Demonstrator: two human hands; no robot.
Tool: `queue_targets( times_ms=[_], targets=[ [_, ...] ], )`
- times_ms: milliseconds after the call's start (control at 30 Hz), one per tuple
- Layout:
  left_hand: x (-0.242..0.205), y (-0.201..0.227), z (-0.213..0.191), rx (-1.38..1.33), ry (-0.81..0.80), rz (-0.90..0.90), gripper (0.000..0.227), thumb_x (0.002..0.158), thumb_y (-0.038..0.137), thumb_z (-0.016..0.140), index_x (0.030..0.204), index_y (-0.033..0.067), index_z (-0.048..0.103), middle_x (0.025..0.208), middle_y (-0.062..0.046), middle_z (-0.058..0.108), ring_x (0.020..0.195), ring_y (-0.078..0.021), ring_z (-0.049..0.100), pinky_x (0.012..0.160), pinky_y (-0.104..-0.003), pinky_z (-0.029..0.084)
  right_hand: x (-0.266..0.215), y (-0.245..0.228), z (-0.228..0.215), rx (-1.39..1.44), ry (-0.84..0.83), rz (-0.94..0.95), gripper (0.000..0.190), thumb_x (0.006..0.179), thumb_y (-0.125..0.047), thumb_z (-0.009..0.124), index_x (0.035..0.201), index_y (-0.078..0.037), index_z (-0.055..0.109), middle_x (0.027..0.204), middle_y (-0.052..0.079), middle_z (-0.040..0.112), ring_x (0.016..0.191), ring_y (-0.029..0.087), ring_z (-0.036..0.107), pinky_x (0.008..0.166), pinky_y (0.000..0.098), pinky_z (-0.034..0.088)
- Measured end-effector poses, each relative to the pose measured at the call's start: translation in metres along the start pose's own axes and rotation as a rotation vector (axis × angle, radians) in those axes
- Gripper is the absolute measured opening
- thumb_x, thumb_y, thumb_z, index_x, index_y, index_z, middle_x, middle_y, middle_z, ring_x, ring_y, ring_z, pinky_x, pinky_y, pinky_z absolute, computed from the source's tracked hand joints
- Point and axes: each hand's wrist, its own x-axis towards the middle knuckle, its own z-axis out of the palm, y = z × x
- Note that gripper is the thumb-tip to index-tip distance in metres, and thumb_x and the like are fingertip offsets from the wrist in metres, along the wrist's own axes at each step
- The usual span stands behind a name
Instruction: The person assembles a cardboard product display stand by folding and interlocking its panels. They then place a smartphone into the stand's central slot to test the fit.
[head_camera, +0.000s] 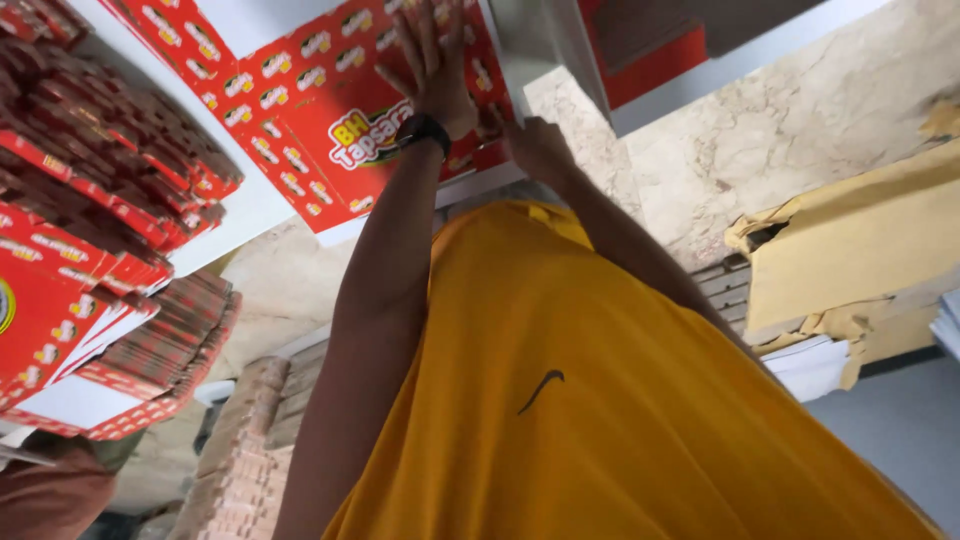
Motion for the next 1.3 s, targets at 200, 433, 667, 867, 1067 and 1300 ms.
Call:
queue_targets(
  times_ms=[200, 433, 667, 867, 1067, 1300],
  targets=[
    [0.012, -0.004, 0.006, 0.002, -0.091, -0.105, 0.128, 0.073, -0.006, 0.072, 0.169, 0.0255, -0.005, 0.173, -0.007, -0.016, 0.151, -0.0374, -0.026, 0.113, -0.082, -0.009, 0.000, -0.009, 0.002, -0.123, 0.061, -0.016, 0.054, 0.101, -0.023, 0.054, 0.152, -0.010, 0.042, 0.084, 0.024, 0.065, 0.067, 0.044, 0.066, 0.052, 0.0494, 0.055],
    [0.028, -0.008, 0.020, 0.016, -0.058, -0.145, 0.105, 0.088, 0.031, 0.068, 0.168, 0.0230, 0.001, 0.175, -0.009, -0.003, 0.157, -0.0433, -0.010, 0.113, -0.081, -0.006, -0.042, -0.075, -0.076, -0.513, 0.841, -0.269, 0.014, 0.103, -0.019, 0.051, 0.104, -0.017, 0.064, 0.073, 0.003, 0.049, 0.061, 0.023, 0.052, 0.052, 0.0380, 0.042],
    [0.017, 0.002, 0.008, 0.057, -0.035, -0.146, 0.141, 0.066, 0.049, 0.091, 0.167, 0.0308, -0.006, 0.176, 0.001, -0.007, 0.154, -0.0377, -0.018, 0.112, -0.083, -0.003, -0.025, -0.041, -0.073, 0.168, 0.104, -0.006, 0.036, 0.107, -0.032, 0.040, 0.134, -0.012, 0.054, 0.085, 0.025, 0.060, 0.063, 0.053, 0.060, 0.052, 0.0589, 0.046],
    [0.010, -0.008, 0.010, 0.052, -0.074, -0.085, 0.113, 0.091, 0.039, 0.074, 0.166, 0.0248, -0.010, 0.176, -0.006, -0.010, 0.151, -0.0409, -0.022, 0.110, -0.086, -0.006, 0.027, -0.033, -0.113, 0.479, 0.029, 0.401, 0.068, 0.097, -0.068, 0.050, 0.109, -0.001, 0.058, 0.102, 0.018, 0.068, 0.092, 0.034, 0.065, 0.074, 0.0479, 0.050],
    [-0.005, -0.025, 0.012, -0.153, 0.160, 0.112, 0.141, 0.077, 0.037, 0.106, 0.168, 0.0232, -0.001, 0.177, 0.000, 0.001, 0.160, -0.0306, -0.011, 0.115, -0.082, 0.003, 0.094, -0.032, -0.133, 0.736, 0.441, 0.239, 0.024, 0.090, -0.028, 0.066, 0.108, -0.014, 0.059, 0.102, 0.003, 0.082, 0.087, 0.026, 0.084, 0.064, 0.0408, 0.058],
    [0.014, -0.035, 0.017, -0.032, 0.180, -0.248, 0.166, 0.051, 0.091, 0.105, 0.169, 0.0285, 0.007, 0.172, -0.014, -0.007, 0.154, -0.0428, -0.016, 0.108, -0.089, 0.005, 0.076, -0.038, -0.135, 0.619, 0.473, 0.242, 0.039, 0.091, -0.039, 0.077, 0.112, -0.012, 0.058, 0.108, 0.005, 0.082, 0.093, 0.025, 0.084, 0.069, 0.0370, 0.066]
  ],
)
